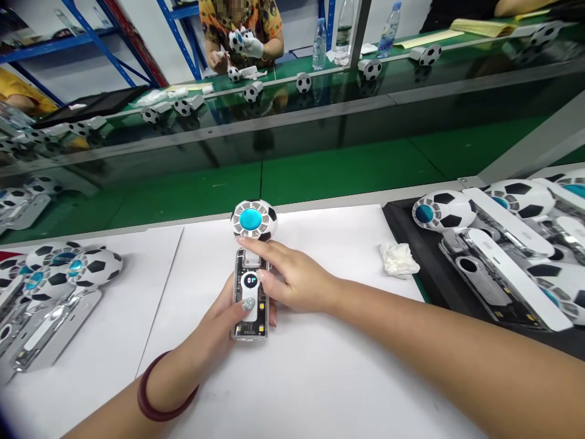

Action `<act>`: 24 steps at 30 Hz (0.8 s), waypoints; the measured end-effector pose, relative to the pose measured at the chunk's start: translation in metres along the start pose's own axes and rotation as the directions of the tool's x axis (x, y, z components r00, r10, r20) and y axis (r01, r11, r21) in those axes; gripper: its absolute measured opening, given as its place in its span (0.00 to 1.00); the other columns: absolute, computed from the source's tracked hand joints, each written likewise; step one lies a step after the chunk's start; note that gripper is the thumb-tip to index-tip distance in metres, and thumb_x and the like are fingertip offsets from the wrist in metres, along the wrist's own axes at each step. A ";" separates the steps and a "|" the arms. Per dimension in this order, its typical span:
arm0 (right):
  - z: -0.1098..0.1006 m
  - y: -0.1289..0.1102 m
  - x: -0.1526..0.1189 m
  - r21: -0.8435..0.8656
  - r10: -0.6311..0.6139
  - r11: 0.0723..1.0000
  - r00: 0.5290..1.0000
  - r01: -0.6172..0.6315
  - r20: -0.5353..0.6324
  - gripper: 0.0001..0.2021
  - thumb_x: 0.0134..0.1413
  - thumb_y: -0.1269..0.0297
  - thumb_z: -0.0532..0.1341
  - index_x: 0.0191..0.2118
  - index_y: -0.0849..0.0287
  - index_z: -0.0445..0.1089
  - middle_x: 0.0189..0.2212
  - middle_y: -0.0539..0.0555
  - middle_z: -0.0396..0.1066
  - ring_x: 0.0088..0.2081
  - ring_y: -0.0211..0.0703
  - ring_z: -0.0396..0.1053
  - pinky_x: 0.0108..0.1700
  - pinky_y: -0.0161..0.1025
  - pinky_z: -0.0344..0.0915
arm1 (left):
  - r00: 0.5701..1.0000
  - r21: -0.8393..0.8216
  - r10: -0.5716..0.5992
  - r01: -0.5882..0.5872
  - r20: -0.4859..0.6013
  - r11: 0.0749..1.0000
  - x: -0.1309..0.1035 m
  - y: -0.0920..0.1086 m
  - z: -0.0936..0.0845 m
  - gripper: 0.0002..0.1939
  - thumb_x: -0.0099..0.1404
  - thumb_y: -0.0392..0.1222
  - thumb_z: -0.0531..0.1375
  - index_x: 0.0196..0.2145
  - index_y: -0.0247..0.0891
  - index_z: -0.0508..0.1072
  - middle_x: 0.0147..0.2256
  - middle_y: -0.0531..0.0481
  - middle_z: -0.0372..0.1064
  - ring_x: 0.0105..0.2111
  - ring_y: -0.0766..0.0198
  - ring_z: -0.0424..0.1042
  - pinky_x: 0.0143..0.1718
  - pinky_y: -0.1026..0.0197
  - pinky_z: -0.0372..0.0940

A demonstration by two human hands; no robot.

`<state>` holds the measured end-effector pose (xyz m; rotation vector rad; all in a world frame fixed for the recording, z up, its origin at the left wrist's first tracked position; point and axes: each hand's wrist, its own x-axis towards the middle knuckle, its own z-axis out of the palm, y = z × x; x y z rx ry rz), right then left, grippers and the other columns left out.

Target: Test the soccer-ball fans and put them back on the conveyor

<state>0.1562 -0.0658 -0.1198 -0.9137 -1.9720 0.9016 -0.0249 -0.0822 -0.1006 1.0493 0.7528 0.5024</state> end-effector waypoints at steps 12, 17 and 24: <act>0.000 -0.003 -0.001 0.027 0.046 0.999 0.999 -0.046 0.012 0.23 0.62 0.61 0.48 0.62 0.49 0.46 0.52 0.56 0.60 0.46 0.46 0.67 0.48 0.45 0.66 | 1.000 -0.018 0.005 -0.004 0.020 1.000 0.001 -0.002 -0.002 0.22 0.63 0.49 0.55 0.50 0.39 0.53 0.32 0.47 0.69 0.33 0.59 0.69 0.34 0.58 0.64; 0.000 -0.001 -0.001 0.027 0.027 0.999 1.000 -0.028 0.007 0.23 0.62 0.61 0.48 0.62 0.50 0.46 0.51 0.57 0.61 0.47 0.46 0.66 0.47 0.46 0.66 | 1.000 -0.030 -0.003 0.003 0.012 1.000 0.001 -0.002 -0.002 0.25 0.63 0.50 0.55 0.53 0.40 0.52 0.32 0.47 0.69 0.33 0.58 0.69 0.34 0.58 0.64; 0.000 0.000 -0.001 0.029 0.033 0.999 0.999 -0.033 0.003 0.24 0.62 0.63 0.49 0.62 0.49 0.46 0.52 0.56 0.61 0.47 0.45 0.65 0.48 0.46 0.65 | 1.000 -0.044 -0.002 0.001 -0.017 0.999 0.001 -0.002 0.002 0.25 0.61 0.50 0.57 0.51 0.40 0.54 0.33 0.47 0.69 0.33 0.58 0.69 0.33 0.58 0.64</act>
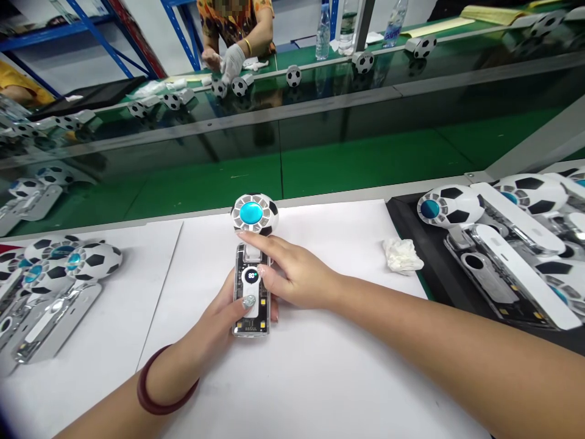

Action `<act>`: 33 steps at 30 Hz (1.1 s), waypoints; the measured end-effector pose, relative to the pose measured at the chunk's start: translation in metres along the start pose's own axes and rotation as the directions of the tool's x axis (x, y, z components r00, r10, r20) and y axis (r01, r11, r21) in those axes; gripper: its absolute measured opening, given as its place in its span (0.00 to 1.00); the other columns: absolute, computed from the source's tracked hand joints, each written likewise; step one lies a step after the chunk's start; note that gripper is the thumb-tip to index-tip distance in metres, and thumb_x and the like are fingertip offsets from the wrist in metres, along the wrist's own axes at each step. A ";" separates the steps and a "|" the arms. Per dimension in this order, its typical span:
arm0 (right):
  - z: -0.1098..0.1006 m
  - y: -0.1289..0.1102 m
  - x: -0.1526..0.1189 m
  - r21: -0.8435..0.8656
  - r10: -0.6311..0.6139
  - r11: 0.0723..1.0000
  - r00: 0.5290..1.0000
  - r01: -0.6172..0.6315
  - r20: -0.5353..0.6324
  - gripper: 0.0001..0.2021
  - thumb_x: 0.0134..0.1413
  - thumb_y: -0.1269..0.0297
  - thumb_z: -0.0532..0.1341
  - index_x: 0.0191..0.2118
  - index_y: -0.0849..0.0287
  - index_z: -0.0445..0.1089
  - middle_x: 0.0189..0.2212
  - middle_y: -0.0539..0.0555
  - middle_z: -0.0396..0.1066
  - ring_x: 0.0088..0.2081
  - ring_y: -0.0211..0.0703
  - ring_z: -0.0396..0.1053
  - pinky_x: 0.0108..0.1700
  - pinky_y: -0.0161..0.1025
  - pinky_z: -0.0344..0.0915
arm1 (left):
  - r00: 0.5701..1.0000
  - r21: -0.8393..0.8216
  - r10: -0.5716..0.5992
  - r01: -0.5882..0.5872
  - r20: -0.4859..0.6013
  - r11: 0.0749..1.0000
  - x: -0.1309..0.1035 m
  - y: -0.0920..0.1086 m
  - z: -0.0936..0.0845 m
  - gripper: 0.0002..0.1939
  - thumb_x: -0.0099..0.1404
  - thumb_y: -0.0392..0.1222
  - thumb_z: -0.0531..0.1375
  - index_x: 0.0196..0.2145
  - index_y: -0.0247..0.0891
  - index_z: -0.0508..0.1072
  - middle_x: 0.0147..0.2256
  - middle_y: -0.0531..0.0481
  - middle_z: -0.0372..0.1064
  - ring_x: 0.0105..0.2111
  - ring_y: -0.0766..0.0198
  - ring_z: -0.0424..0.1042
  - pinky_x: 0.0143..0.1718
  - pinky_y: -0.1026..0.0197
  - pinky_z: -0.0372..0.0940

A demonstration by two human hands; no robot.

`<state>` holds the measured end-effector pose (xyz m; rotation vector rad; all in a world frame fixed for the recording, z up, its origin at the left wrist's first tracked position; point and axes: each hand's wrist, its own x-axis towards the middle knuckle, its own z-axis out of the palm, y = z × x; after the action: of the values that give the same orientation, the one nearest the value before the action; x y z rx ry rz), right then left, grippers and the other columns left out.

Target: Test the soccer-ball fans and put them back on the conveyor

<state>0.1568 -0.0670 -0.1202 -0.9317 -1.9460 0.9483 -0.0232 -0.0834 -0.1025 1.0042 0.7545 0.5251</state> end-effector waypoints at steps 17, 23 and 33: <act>0.001 -0.001 0.000 0.002 -0.004 1.000 1.000 0.004 0.000 0.24 0.61 0.63 0.49 0.62 0.48 0.45 0.52 0.56 0.61 0.47 0.45 0.66 0.48 0.46 0.65 | 1.000 0.002 0.012 -0.012 0.029 1.000 0.000 0.001 -0.002 0.25 0.60 0.50 0.57 0.50 0.40 0.54 0.31 0.48 0.69 0.32 0.59 0.69 0.32 0.59 0.64; -0.002 -0.007 0.002 -0.011 0.004 1.000 1.000 -0.005 -0.001 0.24 0.61 0.63 0.48 0.62 0.48 0.45 0.52 0.55 0.60 0.50 0.48 0.65 0.49 0.48 0.65 | 0.999 -0.007 0.021 -0.021 0.030 1.000 -0.001 -0.001 -0.003 0.22 0.61 0.49 0.57 0.48 0.40 0.55 0.31 0.48 0.69 0.32 0.60 0.69 0.32 0.60 0.63; 0.010 -0.012 -0.001 0.371 0.137 0.922 0.990 -0.111 -0.042 0.38 0.58 0.67 0.53 0.64 0.44 0.24 0.50 0.56 0.61 0.39 0.41 0.67 0.30 0.35 0.69 | 0.999 -0.050 0.051 -0.050 0.013 0.998 0.001 -0.002 -0.002 0.25 0.60 0.45 0.56 0.52 0.40 0.52 0.31 0.48 0.69 0.31 0.60 0.68 0.32 0.59 0.63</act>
<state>0.1458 -0.0763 -0.1150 -0.8600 -1.5905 1.2857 -0.0240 -0.0822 -0.1058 0.9818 0.7020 0.5770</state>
